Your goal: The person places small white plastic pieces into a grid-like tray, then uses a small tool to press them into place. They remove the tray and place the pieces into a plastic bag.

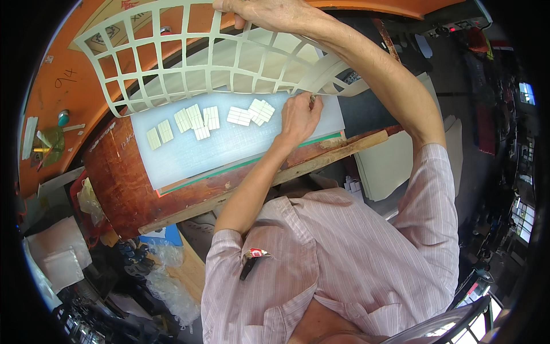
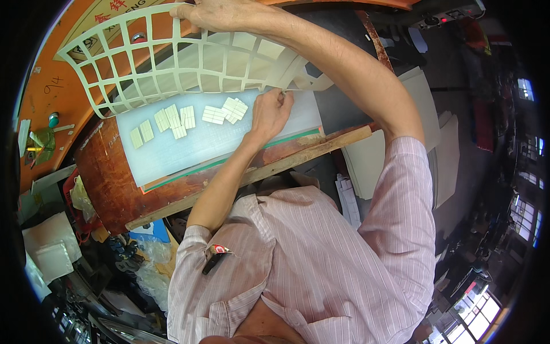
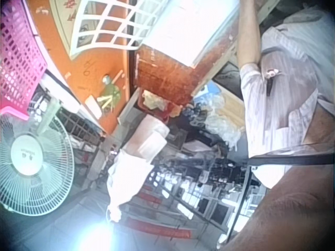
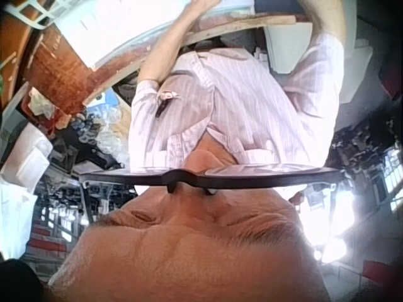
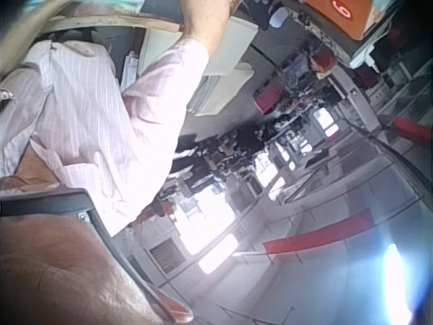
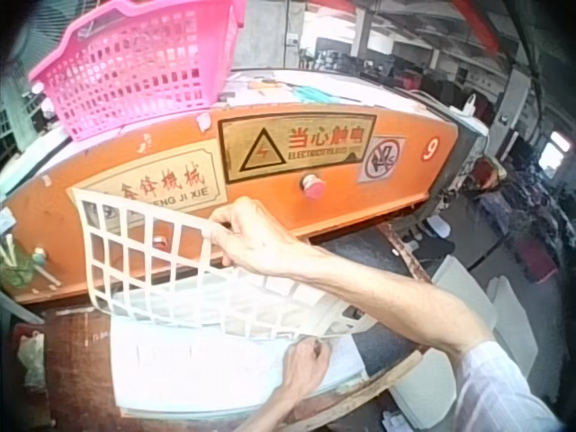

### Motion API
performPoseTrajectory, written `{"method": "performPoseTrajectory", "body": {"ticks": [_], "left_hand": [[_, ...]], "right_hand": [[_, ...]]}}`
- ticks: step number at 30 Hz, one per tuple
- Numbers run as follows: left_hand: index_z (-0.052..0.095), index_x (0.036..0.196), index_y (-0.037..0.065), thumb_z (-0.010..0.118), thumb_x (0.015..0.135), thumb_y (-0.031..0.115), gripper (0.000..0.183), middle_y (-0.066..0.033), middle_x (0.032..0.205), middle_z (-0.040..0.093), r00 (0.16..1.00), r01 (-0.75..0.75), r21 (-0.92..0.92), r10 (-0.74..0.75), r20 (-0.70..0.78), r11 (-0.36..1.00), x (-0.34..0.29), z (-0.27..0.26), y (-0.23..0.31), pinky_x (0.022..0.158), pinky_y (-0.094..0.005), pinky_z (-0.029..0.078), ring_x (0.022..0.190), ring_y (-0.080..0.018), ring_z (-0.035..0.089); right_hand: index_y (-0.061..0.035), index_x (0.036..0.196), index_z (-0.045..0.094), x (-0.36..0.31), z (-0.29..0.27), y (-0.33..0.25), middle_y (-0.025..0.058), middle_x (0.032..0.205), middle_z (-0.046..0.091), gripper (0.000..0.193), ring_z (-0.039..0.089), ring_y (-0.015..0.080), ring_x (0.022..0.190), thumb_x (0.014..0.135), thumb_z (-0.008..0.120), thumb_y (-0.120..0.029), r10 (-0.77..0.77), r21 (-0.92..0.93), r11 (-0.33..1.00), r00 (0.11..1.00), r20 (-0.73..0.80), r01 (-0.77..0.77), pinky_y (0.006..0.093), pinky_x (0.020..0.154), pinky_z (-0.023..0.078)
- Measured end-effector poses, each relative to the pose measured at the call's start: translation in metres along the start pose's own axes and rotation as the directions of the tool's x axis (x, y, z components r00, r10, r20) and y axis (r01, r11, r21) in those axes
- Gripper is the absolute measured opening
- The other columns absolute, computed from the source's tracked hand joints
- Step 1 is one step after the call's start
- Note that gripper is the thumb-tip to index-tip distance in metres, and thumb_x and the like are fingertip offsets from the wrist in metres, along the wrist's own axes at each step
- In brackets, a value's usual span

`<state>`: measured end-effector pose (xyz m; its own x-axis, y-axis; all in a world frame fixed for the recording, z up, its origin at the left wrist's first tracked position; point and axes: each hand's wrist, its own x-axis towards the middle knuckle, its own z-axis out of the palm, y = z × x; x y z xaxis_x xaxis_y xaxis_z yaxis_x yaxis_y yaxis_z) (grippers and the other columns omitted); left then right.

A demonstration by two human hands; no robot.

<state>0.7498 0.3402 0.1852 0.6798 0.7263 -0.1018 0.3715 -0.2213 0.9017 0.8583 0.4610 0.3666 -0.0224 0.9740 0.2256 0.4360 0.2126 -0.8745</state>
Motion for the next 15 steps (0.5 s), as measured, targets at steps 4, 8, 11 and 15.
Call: {"method": "performPoseTrajectory", "body": {"ticks": [4,8,11,15], "left_hand": [[0.067,0.108,-0.006,0.057,0.096,0.012,0.024,-0.0276,0.08,0.065,0.995,-0.081,-0.017,0.08,-0.055,0.997,-0.006,0.001,-0.002,0.069,-0.0498,0.049,0.073,-0.0436,0.065],[0.063,0.118,-0.008,0.054,0.096,0.005,0.027,-0.0309,0.09,0.067,0.991,-0.059,-0.082,0.048,-0.125,0.995,-0.027,-0.003,-0.002,0.073,-0.053,0.051,0.08,-0.0492,0.064],[0.063,0.124,-0.007,0.058,0.095,0.006,0.033,-0.0263,0.095,0.069,0.972,-0.044,0.056,0.055,-0.228,0.998,-0.041,-0.018,-0.011,0.077,-0.0513,0.051,0.085,-0.0437,0.065],[0.067,0.125,0.0,0.064,0.092,0.011,0.035,-0.0203,0.116,0.068,0.899,-0.046,0.506,0.257,-0.356,0.861,-0.051,-0.045,-0.03,0.091,-0.0491,0.049,0.107,-0.0363,0.063]], "right_hand": [[0.0057,0.088,0.071,0.001,0.0,0.002,0.0097,0.067,0.07,0.032,0.066,0.0129,0.058,0.102,0.061,-0.021,0.025,-0.009,1.0,1.0,-0.011,-0.025,0.03,0.055,0.052],[0.0059,0.089,0.072,0.003,-0.001,0.001,0.0093,0.066,0.07,0.031,0.066,0.0123,0.058,0.101,0.061,-0.02,0.003,0.007,1.0,1.0,-0.011,-0.003,0.0299,0.055,0.051],[0.0057,0.09,0.072,0.003,-0.006,-0.002,0.0089,0.066,0.069,0.03,0.065,0.0115,0.058,0.101,0.062,-0.02,-0.019,0.012,1.0,1.0,-0.011,0.019,0.0295,0.054,0.05],[0.0054,0.093,0.073,0.002,-0.007,-0.005,0.0079,0.066,0.069,0.028,0.064,0.0107,0.059,0.101,0.062,-0.019,-0.02,0.006,1.0,1.0,0.01,0.02,0.0286,0.054,0.05]]}}
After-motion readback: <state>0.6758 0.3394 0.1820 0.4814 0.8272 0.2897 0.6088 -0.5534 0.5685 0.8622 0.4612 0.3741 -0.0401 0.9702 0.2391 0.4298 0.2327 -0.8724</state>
